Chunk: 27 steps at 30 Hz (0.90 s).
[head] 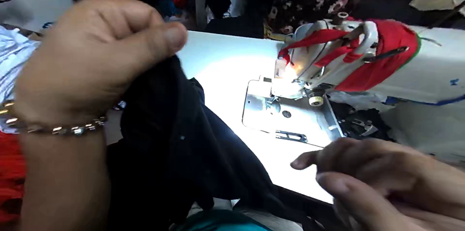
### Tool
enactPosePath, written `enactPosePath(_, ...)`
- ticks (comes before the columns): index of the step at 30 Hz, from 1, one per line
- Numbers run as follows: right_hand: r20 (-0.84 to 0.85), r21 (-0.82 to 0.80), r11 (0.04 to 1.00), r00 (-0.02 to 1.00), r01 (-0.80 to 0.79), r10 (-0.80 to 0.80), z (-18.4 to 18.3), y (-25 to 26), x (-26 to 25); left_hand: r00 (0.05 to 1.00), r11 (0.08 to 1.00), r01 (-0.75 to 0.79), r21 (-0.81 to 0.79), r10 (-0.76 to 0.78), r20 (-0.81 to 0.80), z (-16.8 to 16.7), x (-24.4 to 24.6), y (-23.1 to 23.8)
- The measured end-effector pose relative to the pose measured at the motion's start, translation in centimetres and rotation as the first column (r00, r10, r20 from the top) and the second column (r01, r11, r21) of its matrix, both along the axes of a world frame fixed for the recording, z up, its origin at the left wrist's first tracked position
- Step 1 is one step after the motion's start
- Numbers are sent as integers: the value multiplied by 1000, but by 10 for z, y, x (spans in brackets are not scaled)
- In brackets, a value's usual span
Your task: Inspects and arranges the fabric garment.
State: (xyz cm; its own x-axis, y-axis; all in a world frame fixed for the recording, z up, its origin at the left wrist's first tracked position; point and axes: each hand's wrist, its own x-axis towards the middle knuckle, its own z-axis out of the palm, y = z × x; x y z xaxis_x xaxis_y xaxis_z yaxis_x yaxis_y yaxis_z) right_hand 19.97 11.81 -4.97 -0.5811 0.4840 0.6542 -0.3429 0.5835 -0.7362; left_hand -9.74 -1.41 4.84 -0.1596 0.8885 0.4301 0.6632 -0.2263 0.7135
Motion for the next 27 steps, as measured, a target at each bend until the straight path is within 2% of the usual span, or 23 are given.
enactPosePath(2, 28, 1, 998, 998, 56, -56, -10, -15, -17, 996, 993, -82, -88, 80, -29, -11, 17, 14)
enactPosePath(5, 104, 248, 959, 981, 136, -166, -25, -31, -43, 998, 949, -56, -312, 66, 20, -36, 46, 47)
enactPosePath(7, 177, 460, 885, 968, 78, -177, -28, -33, -51, 997, 914, 8, -406, 26, 79, -44, 56, 65)
enactPosePath(9, 315, 617, 784, 932, -60, -177, -33, -31, -53, 996, 887, 29, -462, 13, 88, -46, 59, 75)
enactPosePath(11, 398, 681, 722, 890, -124, -223, -44, -25, -56, 997, 869, 34, -493, 3, 75, -45, 60, 81)
enactPosePath(12, 406, 679, 724, 884, -121, -233, -51, -21, -55, 998, 863, 29, -504, 3, 62, -44, 60, 83)
enactPosePath(14, 358, 612, 788, 911, -64, -204, -62, -13, -49, 999, 854, 10, -520, 14, 42, -45, 59, 86)
enactPosePath(16, 247, 421, 906, 956, 43, -160, -69, -6, -36, 998, 851, 18, -526, 20, 66, -50, 53, 88)
enactPosePath(17, 200, 294, 950, 965, 107, -171, -71, -3, -28, 993, 854, 52, -517, 11, 118, -55, 48, 89)
enactPosePath(19, 175, 27, 973, 958, 228, -229, -74, 5, -15, 944, 870, 225, -438, -83, 321, -72, 37, 93)
enactPosePath(21, 196, -227, 933, 951, 281, -239, -80, 13, -9, 843, 856, 394, -335, -191, 504, -97, 28, 100)
enactPosePath(22, 214, -324, 900, 949, 292, -232, -84, 17, -8, 809, 854, 421, -306, -201, 553, -110, 27, 104)
enactPosePath(25, 324, -487, 784, 913, 386, -248, -94, 25, -9, 766, 885, 354, -304, -88, 637, -143, 35, 115)
enactPosePath(27, 322, -570, 716, 911, 402, -256, -102, 30, -13, 753, 908, 270, -321, 8, 657, -160, 45, 123)
